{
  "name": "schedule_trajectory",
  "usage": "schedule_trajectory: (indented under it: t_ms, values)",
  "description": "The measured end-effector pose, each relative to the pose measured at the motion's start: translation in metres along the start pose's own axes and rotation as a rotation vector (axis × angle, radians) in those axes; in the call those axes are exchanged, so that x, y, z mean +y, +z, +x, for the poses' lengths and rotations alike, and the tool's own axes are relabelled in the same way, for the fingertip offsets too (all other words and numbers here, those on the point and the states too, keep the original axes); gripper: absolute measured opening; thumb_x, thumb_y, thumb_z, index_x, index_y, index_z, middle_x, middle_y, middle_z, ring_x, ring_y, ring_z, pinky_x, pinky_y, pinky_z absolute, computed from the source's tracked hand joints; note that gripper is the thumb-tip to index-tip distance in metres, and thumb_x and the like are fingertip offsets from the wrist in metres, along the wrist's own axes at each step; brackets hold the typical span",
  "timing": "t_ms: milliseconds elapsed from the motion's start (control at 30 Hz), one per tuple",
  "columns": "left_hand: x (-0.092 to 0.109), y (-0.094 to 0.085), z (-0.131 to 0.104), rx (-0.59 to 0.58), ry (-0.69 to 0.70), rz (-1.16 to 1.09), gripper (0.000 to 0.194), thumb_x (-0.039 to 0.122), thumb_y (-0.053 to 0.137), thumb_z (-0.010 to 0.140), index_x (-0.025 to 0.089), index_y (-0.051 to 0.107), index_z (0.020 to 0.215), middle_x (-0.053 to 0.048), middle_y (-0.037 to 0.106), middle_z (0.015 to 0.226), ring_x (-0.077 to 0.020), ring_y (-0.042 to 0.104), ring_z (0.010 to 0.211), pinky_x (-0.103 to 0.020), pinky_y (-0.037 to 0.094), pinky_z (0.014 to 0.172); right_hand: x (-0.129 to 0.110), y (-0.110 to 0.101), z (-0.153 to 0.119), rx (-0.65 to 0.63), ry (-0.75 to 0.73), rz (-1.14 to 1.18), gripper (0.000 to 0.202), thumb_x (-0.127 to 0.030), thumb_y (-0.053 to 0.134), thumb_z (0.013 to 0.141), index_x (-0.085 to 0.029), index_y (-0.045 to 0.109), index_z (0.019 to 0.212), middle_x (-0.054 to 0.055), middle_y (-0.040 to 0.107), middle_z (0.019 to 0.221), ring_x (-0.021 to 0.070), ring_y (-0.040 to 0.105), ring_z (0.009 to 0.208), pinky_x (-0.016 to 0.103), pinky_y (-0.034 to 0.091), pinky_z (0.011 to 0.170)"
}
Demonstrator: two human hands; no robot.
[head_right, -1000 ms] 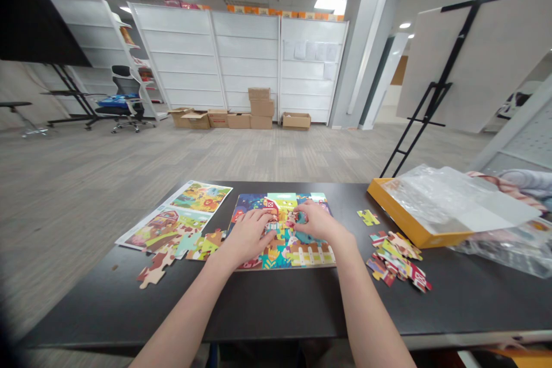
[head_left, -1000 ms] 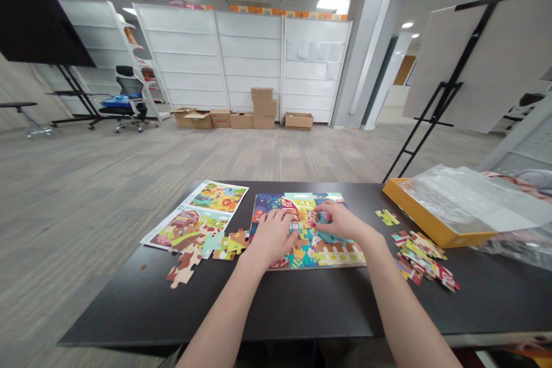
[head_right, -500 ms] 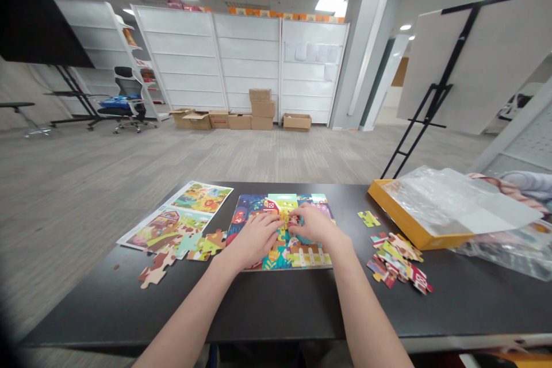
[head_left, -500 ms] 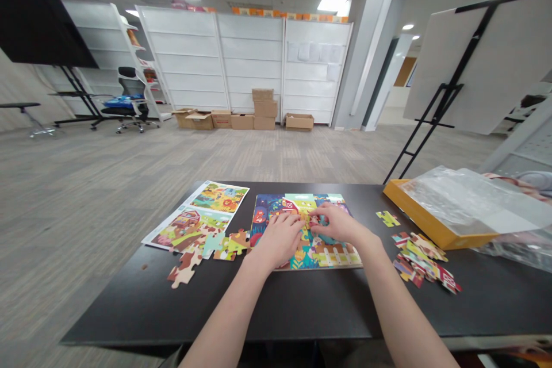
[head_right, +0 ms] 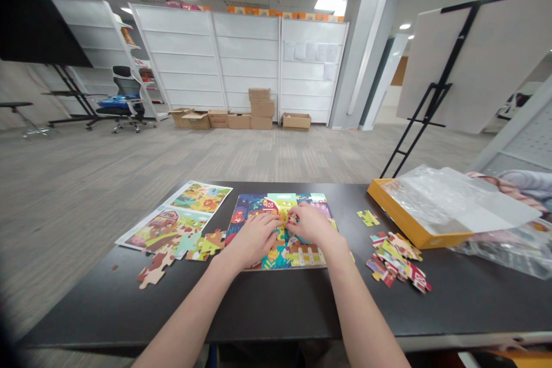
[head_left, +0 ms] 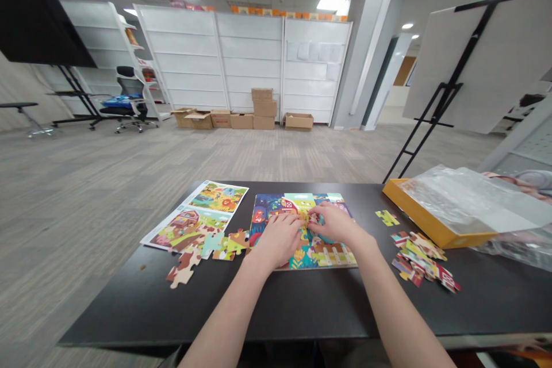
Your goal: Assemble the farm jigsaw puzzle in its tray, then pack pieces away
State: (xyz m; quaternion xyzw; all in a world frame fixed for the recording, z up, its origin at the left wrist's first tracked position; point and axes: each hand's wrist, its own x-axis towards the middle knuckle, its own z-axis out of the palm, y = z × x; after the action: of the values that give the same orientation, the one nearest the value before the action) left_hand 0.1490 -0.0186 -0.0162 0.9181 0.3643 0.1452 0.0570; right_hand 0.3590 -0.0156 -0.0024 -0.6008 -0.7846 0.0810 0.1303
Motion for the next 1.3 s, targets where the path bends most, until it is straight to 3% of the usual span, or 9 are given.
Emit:
schedule_trajectory:
  t_ms: [233,467,667,800,900,1033,1133,1300]
  values:
    - [0.001,0.0,0.0,0.004,-0.004,0.006,0.034,0.023,0.045,0.096,0.023,0.061,0.126,-0.008,0.06,0.137,-0.0264,0.051,0.129,-0.045,0.039,0.109,-0.001,-0.003,-0.001,-0.032,-0.01,0.008,0.028,-0.029,0.064,0.088,-0.024,0.075,0.113,0.01,0.065,0.111,0.0216,0.065,0.099,0.029,0.046,0.091]
    - [0.002,0.0,0.0,0.01,-0.001,0.016,0.034,0.024,0.045,0.096,0.022,0.061,0.126,-0.008,0.06,0.138,-0.0263,0.051,0.129,-0.044,0.04,0.109,-0.009,-0.002,-0.002,-0.055,-0.019,-0.04,0.026,-0.028,0.058,0.092,-0.022,0.075,0.111,0.011,0.065,0.108,0.0218,0.065,0.097,0.028,0.046,0.086]
    - [0.004,-0.001,-0.001,-0.001,-0.007,0.036,0.034,0.022,0.046,0.095,0.023,0.062,0.125,-0.008,0.061,0.136,-0.027,0.052,0.128,-0.045,0.04,0.109,-0.005,-0.001,0.0,-0.035,-0.014,-0.016,0.024,-0.031,0.064,0.089,-0.02,0.074,0.108,0.009,0.066,0.103,0.021,0.064,0.094,0.027,0.044,0.083]
    - [0.002,-0.003,0.001,0.01,-0.005,-0.058,0.034,0.021,0.046,0.095,0.024,0.062,0.125,-0.008,0.06,0.137,-0.0248,0.053,0.129,-0.044,0.04,0.111,-0.005,0.0,0.0,-0.023,0.004,-0.025,0.022,-0.031,0.063,0.089,-0.018,0.073,0.104,0.01,0.064,0.101,0.0213,0.063,0.094,0.028,0.044,0.083]
    - [-0.008,-0.022,-0.003,0.072,-0.007,-0.246,0.034,0.024,0.045,0.097,0.023,0.063,0.125,-0.007,0.063,0.135,-0.0207,0.056,0.126,-0.037,0.043,0.11,-0.008,-0.002,-0.001,-0.033,0.025,-0.03,0.02,-0.031,0.065,0.088,-0.019,0.073,0.102,0.009,0.064,0.101,0.0214,0.063,0.093,0.028,0.043,0.083]
    - [-0.042,-0.068,-0.031,0.117,-0.166,-0.348,0.029,0.033,0.05,0.094,0.022,0.069,0.112,-0.005,0.071,0.119,-0.0207,0.064,0.112,-0.033,0.049,0.101,-0.009,-0.003,-0.002,-0.027,0.037,-0.021,0.02,-0.033,0.067,0.087,-0.018,0.073,0.099,0.01,0.064,0.101,0.0223,0.063,0.092,0.029,0.044,0.081]
    - [-0.071,-0.09,-0.066,-0.02,-0.363,-0.286,0.033,0.038,0.056,0.087,0.022,0.07,0.112,-0.005,0.073,0.119,-0.0238,0.066,0.111,-0.036,0.05,0.099,-0.009,-0.004,-0.001,-0.007,0.012,-0.001,0.022,-0.035,0.067,0.087,-0.018,0.073,0.099,0.011,0.064,0.102,0.022,0.063,0.09,0.029,0.044,0.08]
    - [-0.09,-0.09,-0.099,-0.186,-0.52,-0.187,0.051,0.036,0.072,0.071,0.021,0.067,0.12,-0.007,0.069,0.128,-0.0288,0.063,0.12,-0.038,0.047,0.103,-0.01,-0.006,0.002,0.132,0.009,0.075,0.025,-0.035,0.061,0.09,-0.018,0.073,0.104,0.008,0.066,0.1,0.0192,0.062,0.084,0.03,0.044,0.078]
